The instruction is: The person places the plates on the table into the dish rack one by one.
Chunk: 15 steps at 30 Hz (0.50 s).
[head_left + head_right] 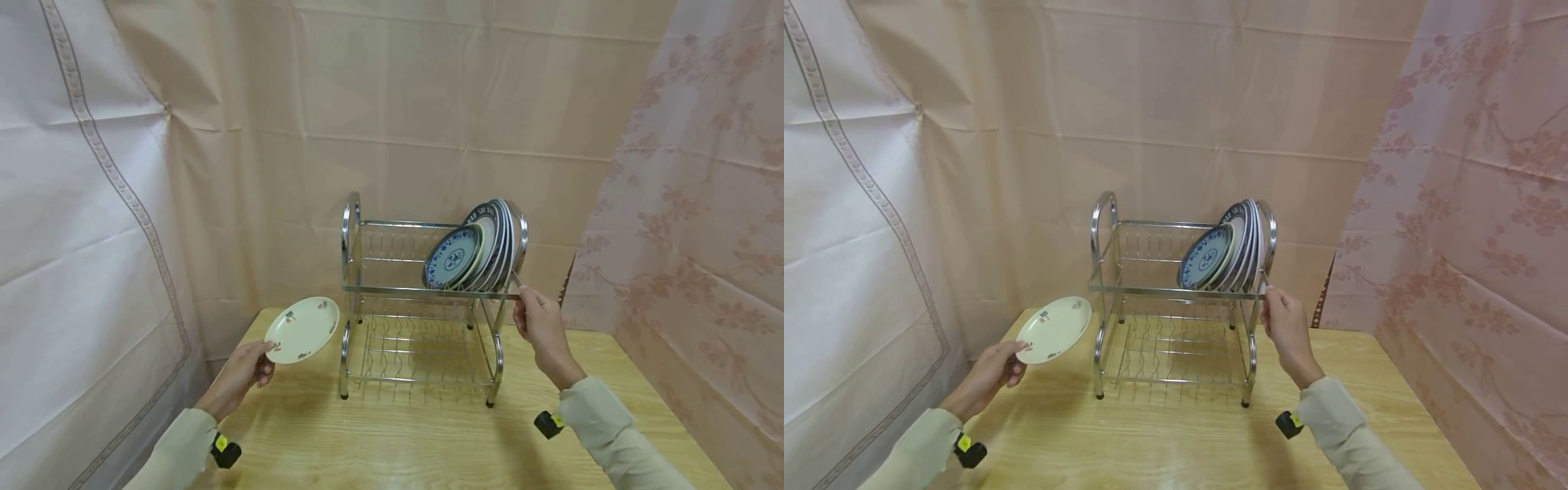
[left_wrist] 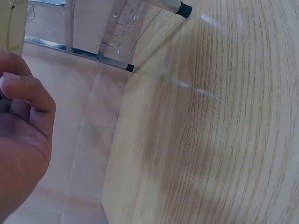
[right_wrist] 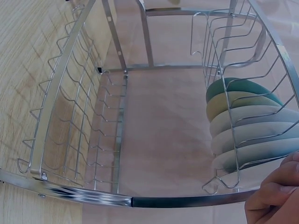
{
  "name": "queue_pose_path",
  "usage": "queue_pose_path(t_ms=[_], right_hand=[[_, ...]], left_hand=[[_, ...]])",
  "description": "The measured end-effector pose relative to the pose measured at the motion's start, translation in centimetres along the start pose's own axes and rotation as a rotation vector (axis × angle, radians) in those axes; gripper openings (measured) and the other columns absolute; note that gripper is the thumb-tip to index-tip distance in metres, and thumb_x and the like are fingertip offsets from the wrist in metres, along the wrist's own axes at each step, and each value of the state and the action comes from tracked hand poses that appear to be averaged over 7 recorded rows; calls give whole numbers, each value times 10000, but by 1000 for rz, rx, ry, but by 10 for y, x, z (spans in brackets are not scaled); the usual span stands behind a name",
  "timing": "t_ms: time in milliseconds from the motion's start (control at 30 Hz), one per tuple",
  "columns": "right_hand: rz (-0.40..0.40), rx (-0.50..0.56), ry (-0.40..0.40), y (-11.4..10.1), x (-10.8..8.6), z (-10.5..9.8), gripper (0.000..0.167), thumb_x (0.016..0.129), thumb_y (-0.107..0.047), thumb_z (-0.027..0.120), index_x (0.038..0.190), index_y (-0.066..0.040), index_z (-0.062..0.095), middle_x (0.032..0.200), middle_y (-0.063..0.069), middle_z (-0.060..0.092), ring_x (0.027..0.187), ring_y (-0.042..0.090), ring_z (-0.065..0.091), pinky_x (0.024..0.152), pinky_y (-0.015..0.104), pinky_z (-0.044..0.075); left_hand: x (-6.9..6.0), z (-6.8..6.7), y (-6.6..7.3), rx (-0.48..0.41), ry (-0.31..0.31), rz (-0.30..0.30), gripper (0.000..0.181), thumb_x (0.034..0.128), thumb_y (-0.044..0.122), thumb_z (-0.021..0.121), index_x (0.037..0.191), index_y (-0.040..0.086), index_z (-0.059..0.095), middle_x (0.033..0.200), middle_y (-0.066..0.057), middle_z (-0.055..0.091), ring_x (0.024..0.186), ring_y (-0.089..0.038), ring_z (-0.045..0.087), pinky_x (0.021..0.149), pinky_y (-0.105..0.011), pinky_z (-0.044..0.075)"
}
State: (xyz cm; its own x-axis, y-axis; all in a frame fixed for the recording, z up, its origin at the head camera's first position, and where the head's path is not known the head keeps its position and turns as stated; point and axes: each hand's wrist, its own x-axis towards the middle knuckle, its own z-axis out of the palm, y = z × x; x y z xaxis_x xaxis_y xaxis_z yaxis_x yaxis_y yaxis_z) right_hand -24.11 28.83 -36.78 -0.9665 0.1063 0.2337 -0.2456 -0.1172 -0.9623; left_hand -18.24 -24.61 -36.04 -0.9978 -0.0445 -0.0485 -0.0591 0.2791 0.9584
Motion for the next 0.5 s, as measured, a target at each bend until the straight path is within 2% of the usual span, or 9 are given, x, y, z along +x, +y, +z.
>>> queue_pose_path(t_ms=[300, 500], right_hand=[[-5, 2, 6, 0, 0, 1, 456, 1109, -348, 428, 744, -86, 505, 577, -31, 470, 481, 73, 377, 428, 216, 331], [-1, 1, 1, -1, -1, 1, 456, 1110, -349, 427, 746, -85, 505, 580, -30, 472, 485, 74, 377, 432, 217, 335]], left_hand=[[-4, 2, 1, 17, -61, 21, 357, 1106, 308, 468, 1021, 24, 668, 724, 0, 543, 578, -94, 483, 551, -222, 432], [-9, 9, 4, 17, -176, 61, 351, 1111, 312, 456, 1026, 30, 647, 722, 17, 538, 573, -72, 488, 537, -202, 430]])
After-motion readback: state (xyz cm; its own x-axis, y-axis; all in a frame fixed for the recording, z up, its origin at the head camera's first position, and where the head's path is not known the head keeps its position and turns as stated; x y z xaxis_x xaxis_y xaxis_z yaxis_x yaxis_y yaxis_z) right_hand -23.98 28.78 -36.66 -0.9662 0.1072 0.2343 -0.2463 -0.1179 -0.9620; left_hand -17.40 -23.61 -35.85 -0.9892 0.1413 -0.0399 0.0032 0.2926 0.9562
